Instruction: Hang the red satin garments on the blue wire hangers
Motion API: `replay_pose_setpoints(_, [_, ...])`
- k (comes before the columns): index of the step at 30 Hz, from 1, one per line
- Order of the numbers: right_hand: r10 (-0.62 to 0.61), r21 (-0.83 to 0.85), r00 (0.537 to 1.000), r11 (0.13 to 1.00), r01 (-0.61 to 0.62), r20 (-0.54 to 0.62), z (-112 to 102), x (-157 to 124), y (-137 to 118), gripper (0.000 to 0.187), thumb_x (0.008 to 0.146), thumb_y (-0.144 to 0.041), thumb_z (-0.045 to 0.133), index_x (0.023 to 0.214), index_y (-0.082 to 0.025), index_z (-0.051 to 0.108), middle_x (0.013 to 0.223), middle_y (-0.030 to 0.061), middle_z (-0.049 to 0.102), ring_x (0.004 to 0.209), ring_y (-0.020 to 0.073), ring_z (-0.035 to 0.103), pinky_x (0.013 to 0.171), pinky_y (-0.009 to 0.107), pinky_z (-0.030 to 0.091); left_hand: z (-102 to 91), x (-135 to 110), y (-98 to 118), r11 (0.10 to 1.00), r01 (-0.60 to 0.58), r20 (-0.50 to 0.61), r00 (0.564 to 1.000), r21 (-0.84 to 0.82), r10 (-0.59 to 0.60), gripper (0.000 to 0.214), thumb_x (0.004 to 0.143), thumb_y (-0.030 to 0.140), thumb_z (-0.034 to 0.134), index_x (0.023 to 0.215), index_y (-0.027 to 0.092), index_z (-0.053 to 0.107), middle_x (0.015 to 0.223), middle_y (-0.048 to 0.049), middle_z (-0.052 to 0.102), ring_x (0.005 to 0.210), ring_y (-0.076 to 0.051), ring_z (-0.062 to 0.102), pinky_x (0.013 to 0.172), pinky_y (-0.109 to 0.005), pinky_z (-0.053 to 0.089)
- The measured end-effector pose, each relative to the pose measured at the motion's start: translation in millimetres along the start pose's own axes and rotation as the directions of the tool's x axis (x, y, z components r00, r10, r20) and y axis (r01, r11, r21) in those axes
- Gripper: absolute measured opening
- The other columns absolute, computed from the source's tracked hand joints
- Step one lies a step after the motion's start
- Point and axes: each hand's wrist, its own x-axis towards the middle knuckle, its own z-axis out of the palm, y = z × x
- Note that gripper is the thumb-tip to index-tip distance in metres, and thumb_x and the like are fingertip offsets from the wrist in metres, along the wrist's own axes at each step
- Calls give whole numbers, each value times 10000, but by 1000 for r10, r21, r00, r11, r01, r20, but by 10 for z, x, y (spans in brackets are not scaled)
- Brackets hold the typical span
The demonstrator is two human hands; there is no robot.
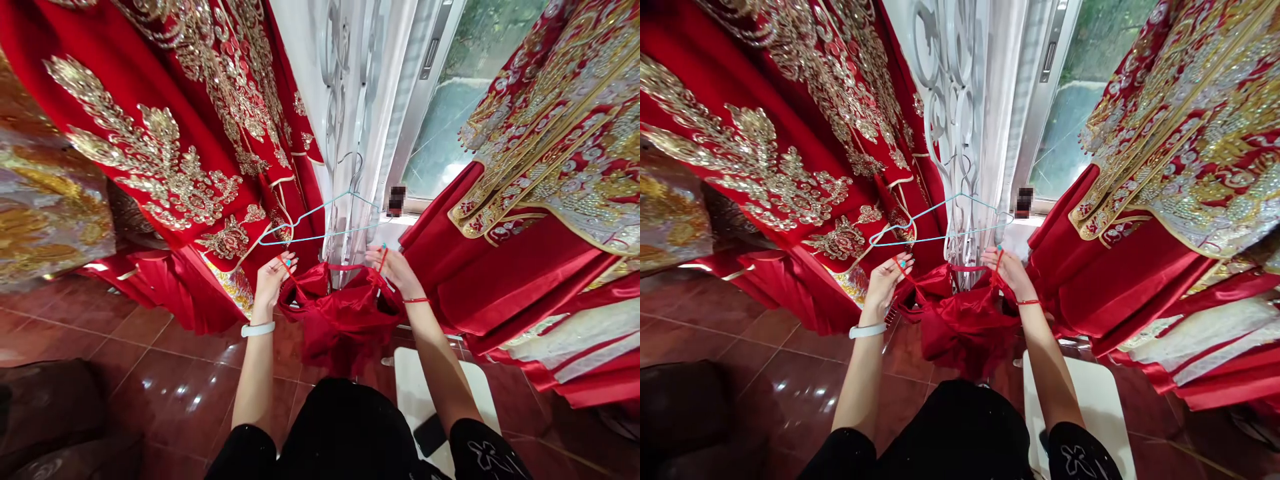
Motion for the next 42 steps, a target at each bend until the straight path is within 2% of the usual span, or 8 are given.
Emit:
replay_pose_setpoints(5, [134,167,971,972,-168,199,550,177,342,278,824,-174,684,1094,-212,632,1111,129,777,1102,261,732,1041,451,547,110,9,-78,999,34,60,998,29,-36,593,578,346,946,1086,127,734,1225,-175,734,1038,-266,747,1009,-429,571])
replay_pose_setpoints(11, [-72,418,989,908,13,127,983,358,470,213,844,-164,641,968,-305,539,1186,-3,752,1187,186,681,1072,474,519,25,10,51,996,-43,84,996,81,37,619,568,419,945,1083,135,753,1208,-167,743,1000,-260,753,991,-421,574])
replay_pose_setpoints(16, [-231,413,973,888,203,20,857,397,451,271,789,-194,709,946,-318,526,763,-70,676,990,170,723,1011,432,550,-196,63,214,964,-164,132,982,211,138,589,623,493,902,1071,134,771,1147,-166,764,1067,-290,729,1022,-461,545])
replay_pose_setpoints(20, [-283,326,959,905,273,-19,737,369,394,288,767,-195,688,980,-321,540,695,-84,588,839,140,689,947,378,578,-241,110,378,920,-218,208,966,326,156,573,643,520,883,1057,138,782,1091,-157,779,1100,-304,715,1053,-482,513])
replay_pose_setpoints(29, [-288,331,956,899,288,-50,686,257,337,262,785,-190,671,972,-308,532,696,-84,560,768,126,648,882,359,601,251,387,771,805,-360,445,885,471,135,520,700,592,796,951,137,795,979,-143,790,981,-291,726,950,-439,539])
replay_pose_setpoints(35, [-270,339,961,900,274,-60,756,244,383,247,779,-196,662,944,-298,509,684,-86,552,758,127,650,873,369,606,638,492,815,530,-551,611,788,645,75,314,818,435,660,856,139,760,864,-85,773,820,-222,689,788,-325,529])
replay_pose_setpoints(38, [-273,337,957,896,289,-95,766,256,394,249,763,-180,653,932,-289,506,676,-88,545,745,122,647,871,361,604,667,520,814,399,-601,624,776,692,88,230,838,354,601,818,153,711,803,-53,739,740,-186,643,752,-303,500])
replay_pose_setpoints(42, [-278,308,951,901,306,-132,731,260,376,249,762,-188,654,926,-287,495,678,-87,551,754,121,651,877,355,599,547,528,773,452,-590,606,785,669,129,229,892,345,531,920,177,684,895,-54,732,812,-185,647,782,-298,498])
